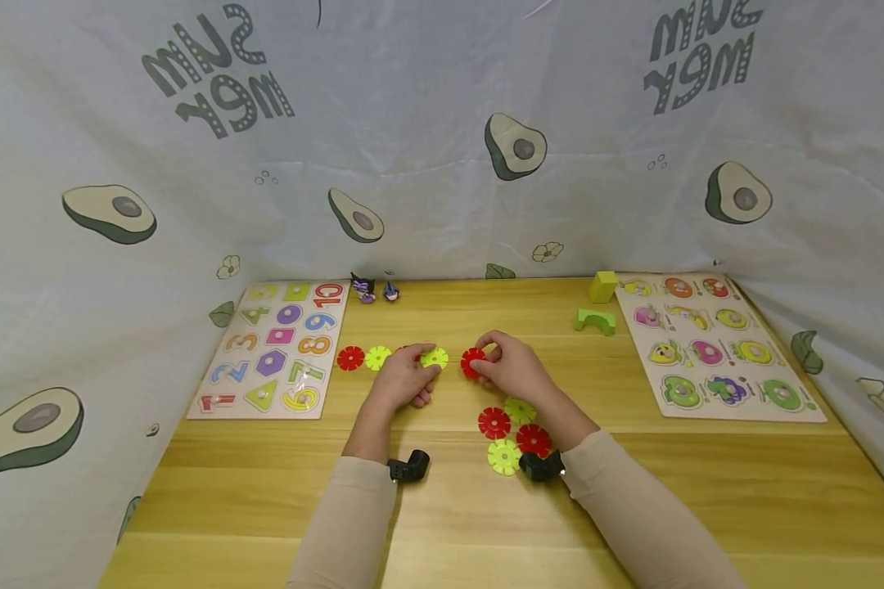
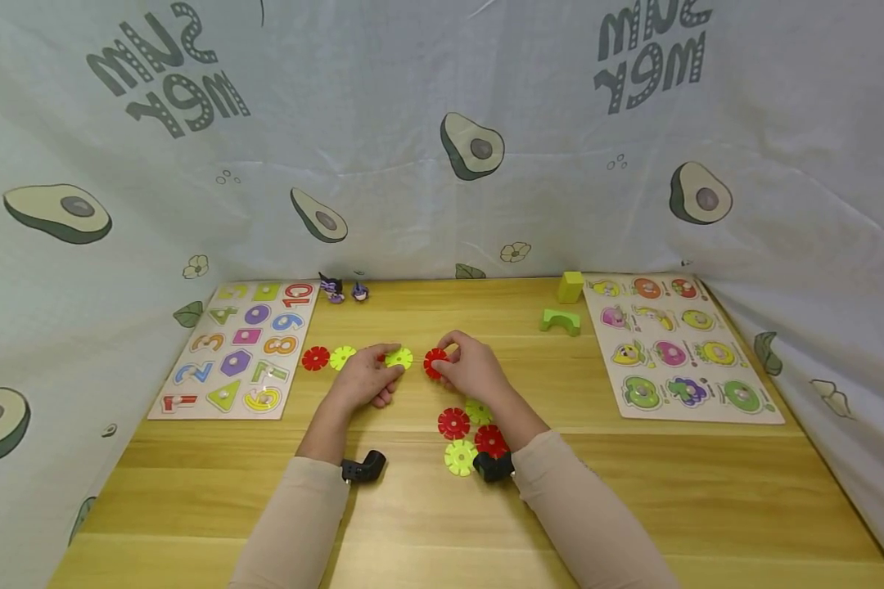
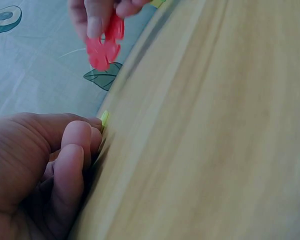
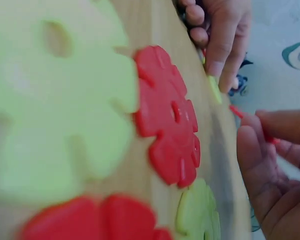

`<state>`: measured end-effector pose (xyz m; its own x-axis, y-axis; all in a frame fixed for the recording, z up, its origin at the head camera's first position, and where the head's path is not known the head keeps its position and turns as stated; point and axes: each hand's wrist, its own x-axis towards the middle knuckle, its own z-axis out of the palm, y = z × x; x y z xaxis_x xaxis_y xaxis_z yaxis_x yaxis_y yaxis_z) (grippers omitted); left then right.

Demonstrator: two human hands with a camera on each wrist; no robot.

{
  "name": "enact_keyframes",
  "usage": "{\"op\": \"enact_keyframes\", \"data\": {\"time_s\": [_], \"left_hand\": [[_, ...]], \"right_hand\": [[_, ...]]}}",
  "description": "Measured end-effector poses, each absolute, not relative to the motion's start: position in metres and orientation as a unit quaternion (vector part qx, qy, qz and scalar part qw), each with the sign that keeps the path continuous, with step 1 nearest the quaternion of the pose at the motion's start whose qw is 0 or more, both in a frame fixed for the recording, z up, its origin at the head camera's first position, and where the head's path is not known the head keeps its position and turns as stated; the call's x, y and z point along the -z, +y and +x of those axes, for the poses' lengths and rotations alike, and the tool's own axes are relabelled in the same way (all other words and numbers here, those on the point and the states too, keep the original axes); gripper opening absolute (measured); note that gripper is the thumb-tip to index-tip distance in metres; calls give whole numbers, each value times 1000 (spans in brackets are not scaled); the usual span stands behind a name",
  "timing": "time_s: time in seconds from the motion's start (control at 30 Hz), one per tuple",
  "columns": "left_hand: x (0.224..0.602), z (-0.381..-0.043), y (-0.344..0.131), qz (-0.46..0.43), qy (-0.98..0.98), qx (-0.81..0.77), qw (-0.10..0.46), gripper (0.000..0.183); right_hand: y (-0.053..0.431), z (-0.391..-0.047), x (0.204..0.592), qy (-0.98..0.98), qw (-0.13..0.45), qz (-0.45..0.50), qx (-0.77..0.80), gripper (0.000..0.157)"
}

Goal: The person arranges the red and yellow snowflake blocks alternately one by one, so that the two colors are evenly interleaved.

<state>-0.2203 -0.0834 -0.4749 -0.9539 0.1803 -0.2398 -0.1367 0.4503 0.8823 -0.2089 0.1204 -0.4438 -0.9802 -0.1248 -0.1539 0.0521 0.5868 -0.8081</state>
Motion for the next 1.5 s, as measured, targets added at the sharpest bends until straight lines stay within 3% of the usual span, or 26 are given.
{"op": "enact_keyframes", "data": {"time_s": [0.3, 0.57, 0.73, 1.2, 1.5], "left_hand": [[477, -222, -84, 9, 835, -527, 157, 47], [478, -223, -82, 12, 836, -526, 155, 46], [478, -224, -82, 17, 837, -526, 153, 46], [477, -213, -51, 73, 810, -554, 177, 49], [479, -215, -38, 45, 829, -537, 152, 48]], "right_hand": [[108, -237, 448, 906, 150, -2, 395, 27], [103, -244, 445, 932, 153, 6, 329, 36], [110, -240, 446, 917, 157, 5, 366, 39], [160, -182, 435, 891, 150, -106, 414, 40], [175, -142, 436, 869, 220, -203, 394, 45]]}}
